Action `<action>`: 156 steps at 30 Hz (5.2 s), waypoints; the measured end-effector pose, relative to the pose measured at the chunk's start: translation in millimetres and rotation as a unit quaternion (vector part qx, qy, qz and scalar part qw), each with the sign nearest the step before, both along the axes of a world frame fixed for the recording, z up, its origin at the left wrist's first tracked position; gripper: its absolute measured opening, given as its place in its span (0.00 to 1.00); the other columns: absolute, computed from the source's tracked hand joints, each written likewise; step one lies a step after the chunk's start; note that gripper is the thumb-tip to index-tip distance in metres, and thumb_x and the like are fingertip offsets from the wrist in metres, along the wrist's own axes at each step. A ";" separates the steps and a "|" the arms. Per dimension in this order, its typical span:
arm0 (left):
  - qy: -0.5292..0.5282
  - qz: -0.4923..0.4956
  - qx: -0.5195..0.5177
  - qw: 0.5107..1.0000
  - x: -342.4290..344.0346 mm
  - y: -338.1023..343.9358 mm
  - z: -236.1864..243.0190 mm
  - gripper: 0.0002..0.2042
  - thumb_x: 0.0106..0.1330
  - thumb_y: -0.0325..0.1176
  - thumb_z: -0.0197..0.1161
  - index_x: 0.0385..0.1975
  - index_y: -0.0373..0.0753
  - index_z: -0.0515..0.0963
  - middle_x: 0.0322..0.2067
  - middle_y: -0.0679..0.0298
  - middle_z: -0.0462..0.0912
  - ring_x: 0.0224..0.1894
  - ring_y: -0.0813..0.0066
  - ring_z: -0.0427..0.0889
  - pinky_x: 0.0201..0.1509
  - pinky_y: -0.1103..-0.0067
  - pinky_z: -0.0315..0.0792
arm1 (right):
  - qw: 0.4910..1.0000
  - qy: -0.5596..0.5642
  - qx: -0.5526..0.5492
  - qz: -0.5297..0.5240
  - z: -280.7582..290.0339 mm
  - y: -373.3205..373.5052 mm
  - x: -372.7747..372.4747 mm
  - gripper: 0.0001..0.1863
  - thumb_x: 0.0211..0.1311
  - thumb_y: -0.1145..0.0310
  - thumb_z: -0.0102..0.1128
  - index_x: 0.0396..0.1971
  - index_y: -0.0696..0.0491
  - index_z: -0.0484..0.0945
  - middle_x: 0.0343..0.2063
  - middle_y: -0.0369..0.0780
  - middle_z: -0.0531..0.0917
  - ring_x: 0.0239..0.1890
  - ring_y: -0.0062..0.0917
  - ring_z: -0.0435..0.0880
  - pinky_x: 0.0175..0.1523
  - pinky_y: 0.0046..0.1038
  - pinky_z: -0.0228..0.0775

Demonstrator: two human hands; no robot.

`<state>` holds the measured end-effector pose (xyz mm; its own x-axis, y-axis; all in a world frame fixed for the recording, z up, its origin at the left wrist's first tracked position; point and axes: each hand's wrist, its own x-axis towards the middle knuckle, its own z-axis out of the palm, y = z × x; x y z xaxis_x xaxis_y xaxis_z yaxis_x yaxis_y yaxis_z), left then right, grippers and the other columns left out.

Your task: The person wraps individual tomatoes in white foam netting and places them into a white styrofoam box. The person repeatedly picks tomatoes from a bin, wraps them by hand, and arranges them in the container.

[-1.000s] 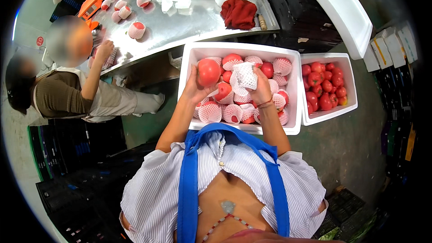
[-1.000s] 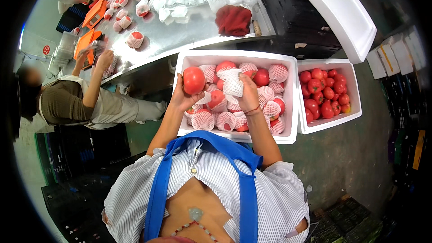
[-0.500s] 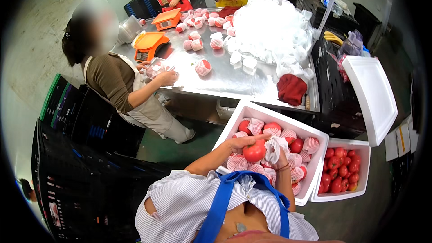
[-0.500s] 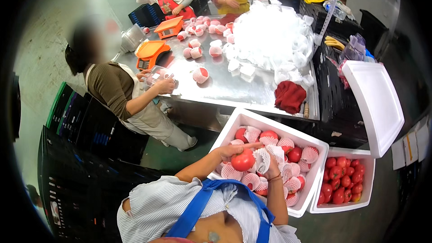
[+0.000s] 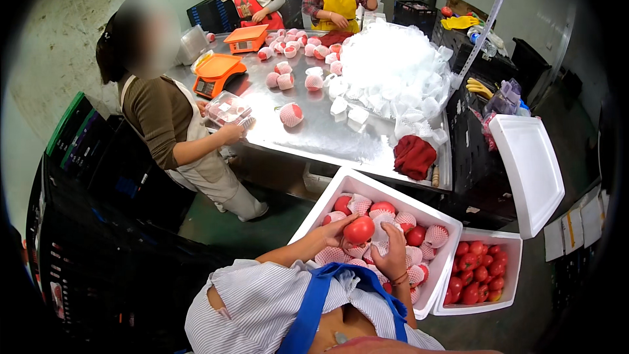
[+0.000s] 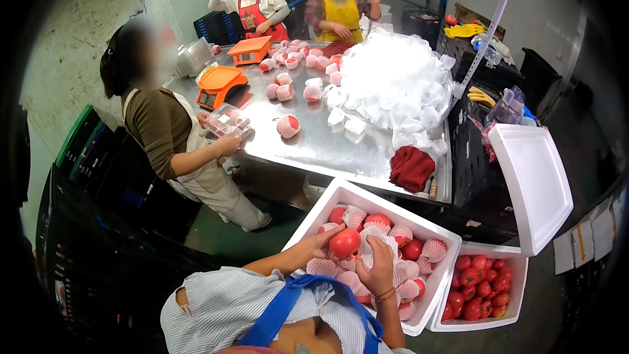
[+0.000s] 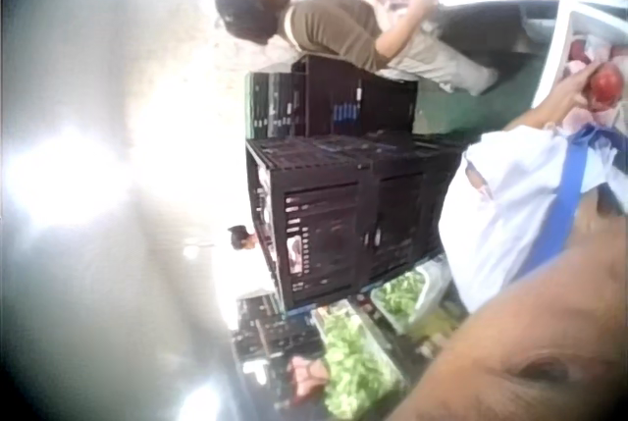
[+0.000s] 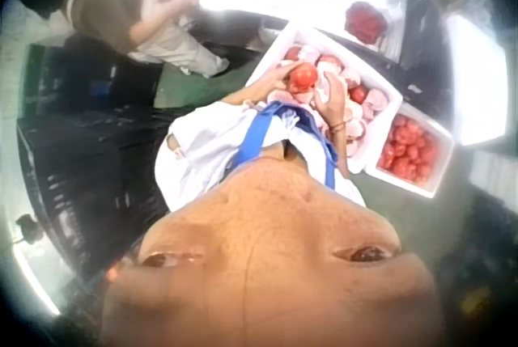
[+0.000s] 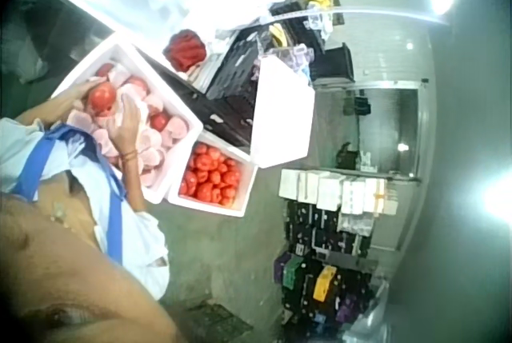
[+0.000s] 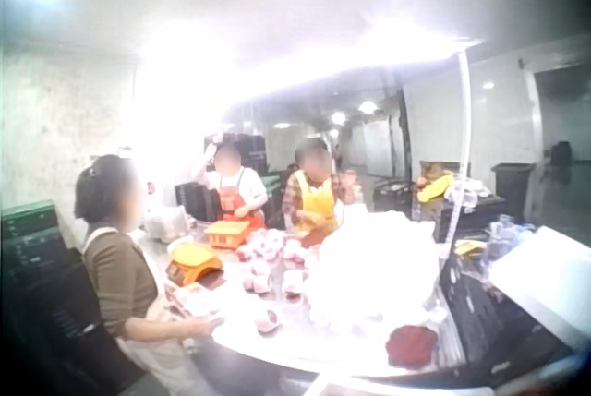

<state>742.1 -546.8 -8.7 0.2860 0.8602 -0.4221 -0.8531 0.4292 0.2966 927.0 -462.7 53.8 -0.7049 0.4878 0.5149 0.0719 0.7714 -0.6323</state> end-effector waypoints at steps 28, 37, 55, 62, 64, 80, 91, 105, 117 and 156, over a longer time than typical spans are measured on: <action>-0.092 -0.053 0.105 0.989 16.9 -1.6 -16.8 0.33 0.56 0.63 0.42 0.44 0.34 0.66 0.34 0.50 0.74 0.28 0.61 0.78 0.13 0.85 0.71 | 0.623 0.252 -0.714 0.193 -68.9 15.6 -16.7 0.23 0.52 0.65 0.44 0.47 0.61 0.64 0.41 0.46 0.76 0.42 0.35 0.77 0.49 0.34 0.68; -0.248 -0.079 0.157 0.953 25.8 0.2 -38.7 0.33 0.56 0.62 0.44 0.46 0.34 0.65 0.35 0.48 0.72 0.28 0.60 0.77 0.13 0.82 0.73 | 0.503 0.233 -0.798 0.237 -108.3 22.8 -7.2 0.21 0.53 0.65 0.45 0.47 0.60 0.65 0.43 0.46 0.74 0.44 0.36 0.76 0.48 0.35 0.69; 0.113 0.012 -0.082 0.990 44.4 -11.9 -6.2 0.19 0.62 0.46 0.51 0.44 0.38 0.67 0.36 0.58 0.77 0.34 0.69 0.79 0.33 0.76 0.76 | 0.985 -0.131 -0.055 0.093 -16.4 20.3 -15.2 0.12 0.40 0.74 0.55 0.30 0.51 0.78 0.26 0.40 0.75 0.28 0.31 0.77 0.33 0.26 0.69; 0.162 -0.032 -0.012 0.986 51.1 -13.7 -86.2 0.19 0.62 0.45 0.51 0.45 0.38 0.67 0.37 0.58 0.76 0.34 0.71 0.78 0.36 0.75 0.76 | 0.989 -0.123 0.040 0.071 -36.3 4.3 -5.7 0.12 0.41 0.73 0.60 0.30 0.48 0.79 0.26 0.37 0.77 0.24 0.29 0.78 0.27 0.25 0.70; 0.172 -0.036 -0.003 0.984 52.5 -13.0 -96.0 0.19 0.62 0.45 0.51 0.45 0.38 0.67 0.38 0.58 0.76 0.35 0.71 0.78 0.37 0.74 0.76 | 0.989 -0.115 0.042 0.081 -40.3 0.6 -2.5 0.12 0.41 0.73 0.60 0.31 0.48 0.79 0.26 0.37 0.77 0.24 0.29 0.78 0.27 0.25 0.70; 0.083 0.003 -0.080 0.993 38.8 -7.2 -4.3 0.15 0.60 0.34 0.55 0.45 0.40 0.65 0.41 0.63 0.72 0.45 0.73 0.72 0.46 0.68 0.71 | 0.987 -0.096 -0.128 0.021 -38.0 5.3 0.2 0.12 0.41 0.76 0.56 0.31 0.51 0.78 0.27 0.39 0.79 0.27 0.31 0.78 0.32 0.26 0.71; 0.090 0.006 0.079 0.993 42.3 -12.0 -101.1 0.13 0.61 0.31 0.53 0.45 0.37 0.67 0.40 0.61 0.71 0.41 0.74 0.72 0.47 0.74 0.71 | 0.991 -0.108 0.033 0.076 -35.8 -4.1 -5.1 0.15 0.39 0.72 0.57 0.33 0.45 0.78 0.30 0.32 0.81 0.25 0.28 0.77 0.29 0.26 0.68; 0.099 0.112 0.015 0.989 36.5 -0.2 -69.0 0.09 0.64 0.34 0.50 0.40 0.39 0.68 0.37 0.63 0.70 0.39 0.76 0.71 0.42 0.82 0.73 | 0.999 -0.037 0.012 -0.026 -46.3 -8.4 3.8 0.19 0.35 0.78 0.57 0.35 0.57 0.71 0.33 0.44 0.74 0.36 0.37 0.73 0.38 0.32 0.66; -0.067 0.188 -0.075 0.977 31.5 22.8 -43.3 0.13 0.59 0.41 0.56 0.41 0.43 0.70 0.41 0.62 0.72 0.44 0.68 0.71 0.46 0.68 0.71 | 0.985 -0.063 -0.022 -0.160 -69.2 18.0 -4.1 0.10 0.32 0.74 0.60 0.18 0.54 0.67 0.17 0.40 0.71 0.20 0.33 0.72 0.27 0.30 0.65; 0.189 0.255 0.105 0.943 6.5 26.0 29.8 0.24 0.59 0.28 0.54 0.55 0.39 0.55 0.47 0.59 0.67 0.49 0.66 0.70 0.53 0.71 0.67 | 0.904 0.109 -0.414 0.003 -54.0 18.0 -35.9 0.18 0.55 0.71 0.51 0.46 0.59 0.65 0.44 0.40 0.72 0.44 0.22 0.73 0.46 0.25 0.67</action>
<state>748.6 -520.8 21.1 -0.3233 0.9212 -0.2165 -0.7490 -0.1093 0.6535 891.1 -444.6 -0.2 -0.6342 0.7665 0.1016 -0.1269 0.0264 -0.9916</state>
